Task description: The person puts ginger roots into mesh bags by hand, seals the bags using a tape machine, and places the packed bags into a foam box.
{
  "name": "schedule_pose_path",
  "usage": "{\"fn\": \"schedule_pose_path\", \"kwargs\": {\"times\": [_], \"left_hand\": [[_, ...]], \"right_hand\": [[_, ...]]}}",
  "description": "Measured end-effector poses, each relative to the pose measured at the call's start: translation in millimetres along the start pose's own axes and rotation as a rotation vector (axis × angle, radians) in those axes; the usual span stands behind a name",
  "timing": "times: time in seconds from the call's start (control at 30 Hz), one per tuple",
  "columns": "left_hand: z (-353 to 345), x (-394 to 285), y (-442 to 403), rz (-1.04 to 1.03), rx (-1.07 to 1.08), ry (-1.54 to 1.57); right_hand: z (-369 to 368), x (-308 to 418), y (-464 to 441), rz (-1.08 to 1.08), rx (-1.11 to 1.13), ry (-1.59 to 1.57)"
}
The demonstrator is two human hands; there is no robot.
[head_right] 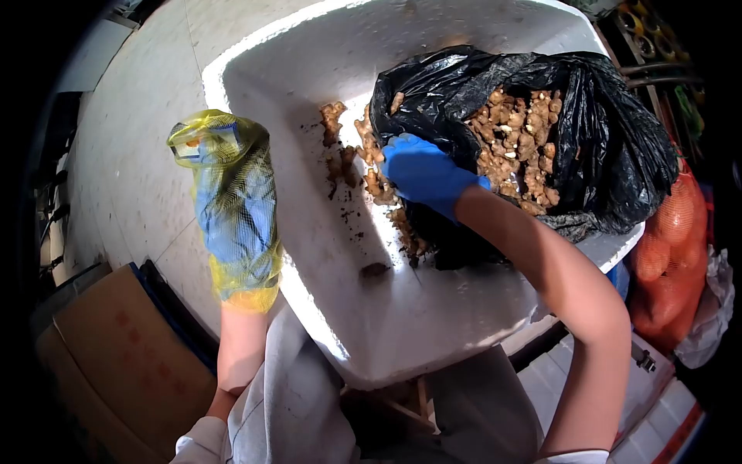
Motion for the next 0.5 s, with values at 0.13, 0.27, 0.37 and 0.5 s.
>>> {"fn": "schedule_pose_path", "kwargs": {"times": [0.13, 0.27, 0.37, 0.5], "left_hand": [[-1.4, 1.3, -1.8, -0.005, 0.040, -0.014], [-3.0, 1.3, -0.8, -0.002, 0.052, -0.023], [2.5, 0.1, -3.1, -0.031, 0.096, -0.088], [-2.2, 5.7, -3.0, 0.020, 0.197, 0.035]], "right_hand": [[29.4, -4.3, 18.5, -0.095, -0.033, -0.013], [76.7, 14.6, 37.8, -0.029, -0.190, 0.023], [126.6, 1.4, 61.6, -0.270, -0.196, -0.119], [108.1, -48.5, 118.7, -0.950, -0.334, -0.458]]}}
Point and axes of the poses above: each hand's wrist, its own y-axis away from the middle knuckle, its own z-axis out of the back of the hand, x = y × z, the point moved 8 cm from there along -y, towards the middle knuckle, and after that the axes turned 13 degrees about y, right-handed, at the moved point
